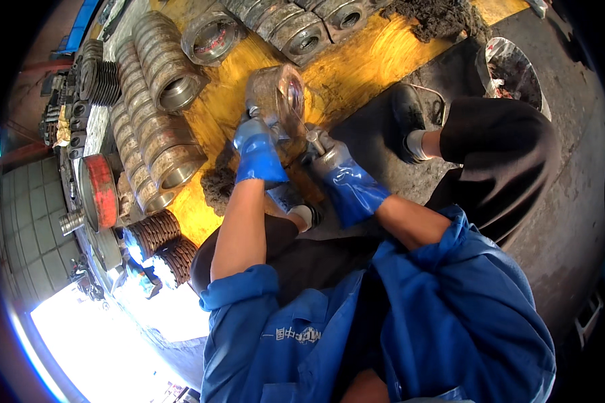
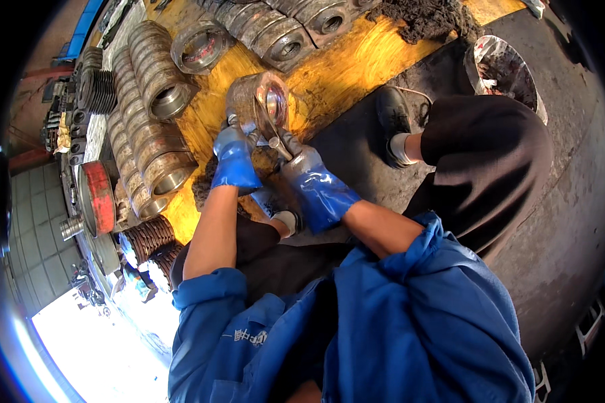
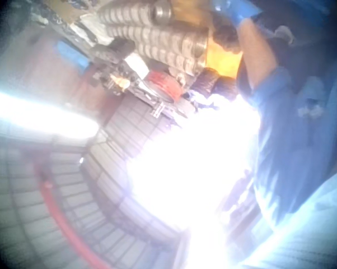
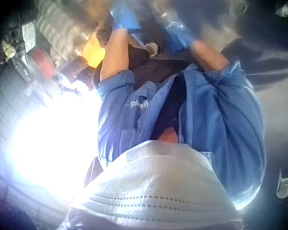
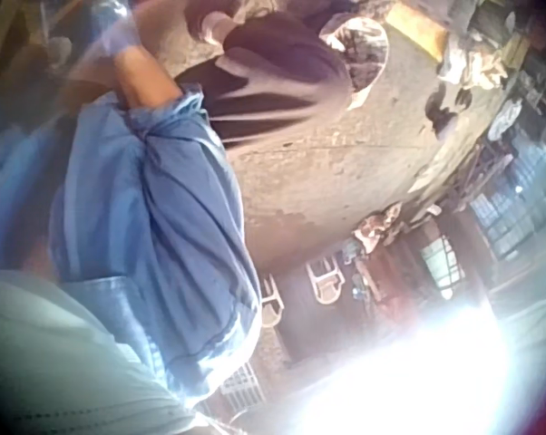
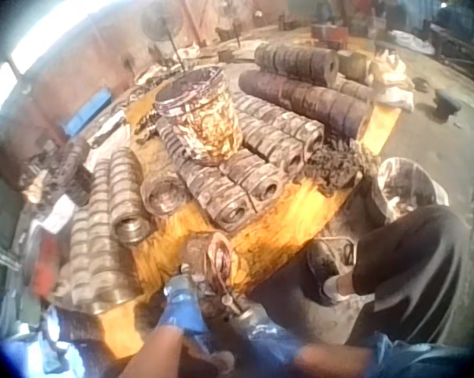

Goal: The person sits on the floor and uses a hammer and a metal file to clean and scrape the inner and outer surfaces of cylindrical metal parts. They repeatedly strike the parts with the hammer and file the edges, occasionally picking up and discarding debris.

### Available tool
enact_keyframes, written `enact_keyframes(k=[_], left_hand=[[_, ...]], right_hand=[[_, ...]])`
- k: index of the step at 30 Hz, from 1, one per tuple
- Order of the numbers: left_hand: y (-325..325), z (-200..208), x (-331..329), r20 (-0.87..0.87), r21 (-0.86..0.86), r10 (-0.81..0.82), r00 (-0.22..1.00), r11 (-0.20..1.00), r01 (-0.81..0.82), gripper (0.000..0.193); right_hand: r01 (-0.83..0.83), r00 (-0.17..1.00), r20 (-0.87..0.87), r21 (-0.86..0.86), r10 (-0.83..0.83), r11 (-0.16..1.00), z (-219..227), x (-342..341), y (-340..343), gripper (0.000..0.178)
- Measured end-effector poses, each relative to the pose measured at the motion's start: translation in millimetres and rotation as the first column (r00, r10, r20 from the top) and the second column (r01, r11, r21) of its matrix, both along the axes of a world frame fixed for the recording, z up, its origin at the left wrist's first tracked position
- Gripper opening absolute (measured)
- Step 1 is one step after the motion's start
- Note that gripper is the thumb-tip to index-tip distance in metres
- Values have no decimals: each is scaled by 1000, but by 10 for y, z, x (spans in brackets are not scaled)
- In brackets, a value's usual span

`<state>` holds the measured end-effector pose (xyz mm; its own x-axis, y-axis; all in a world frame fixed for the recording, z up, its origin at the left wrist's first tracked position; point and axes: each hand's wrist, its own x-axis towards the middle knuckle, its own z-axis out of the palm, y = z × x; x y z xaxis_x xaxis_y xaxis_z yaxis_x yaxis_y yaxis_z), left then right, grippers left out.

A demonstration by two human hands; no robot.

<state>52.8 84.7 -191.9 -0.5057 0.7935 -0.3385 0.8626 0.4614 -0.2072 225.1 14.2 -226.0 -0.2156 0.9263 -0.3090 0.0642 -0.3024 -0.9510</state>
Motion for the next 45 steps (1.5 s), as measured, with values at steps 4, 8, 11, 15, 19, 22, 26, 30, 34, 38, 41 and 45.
enact_keyframes(k=[4,8,11,15,19,22,26,30,34,38,41,45], left_hand=[[42,18,27,-6,27,-30,1000,999,31,81],[24,18,31,26,-23,-23,999,999,24,94],[-10,-75,-36,-26,61,-59,998,996,61,91],[52,-121,-47,-27,-111,-63,998,992,59,87],[-55,-62,25,-86,103,-118,989,987,127,71],[-19,-8,69,-40,12,-49,998,999,49,67],[-24,-143,-78,-26,-14,-51,998,999,51,91],[20,-81,-3,-3,23,-72,997,997,72,91],[-116,23,-81,-32,-42,74,997,996,-76,58],[-52,-30,56,-20,135,-43,999,990,45,64],[22,-99,-61,-11,-99,-49,999,994,47,66],[-19,14,95,5,77,-16,1000,997,16,64]], right_hand=[[69,865,-447,-344,-228,936,66,-87,166,27],[-25,973,-229,-279,-41,960,162,87,469,25],[-11,992,-126,-229,-18,973,154,79,245,24],[-50,983,-181,-312,-7,949,368,194,894,22],[20,989,-134,-305,-64,952,312,115,502,20],[13,1000,-2,-377,-15,926,297,126,438,19],[194,962,-140,-252,-234,948,534,225,566,16],[35,976,218,-170,3,985,165,131,448,20],[129,959,-195,-345,-206,929,894,217,604,18],[150,986,-11,-373,-166,916,687,307,638,18],[113,992,104,-413,-77,904,731,264,603,17],[178,975,-60,-369,-215,912,858,327,528,18]])
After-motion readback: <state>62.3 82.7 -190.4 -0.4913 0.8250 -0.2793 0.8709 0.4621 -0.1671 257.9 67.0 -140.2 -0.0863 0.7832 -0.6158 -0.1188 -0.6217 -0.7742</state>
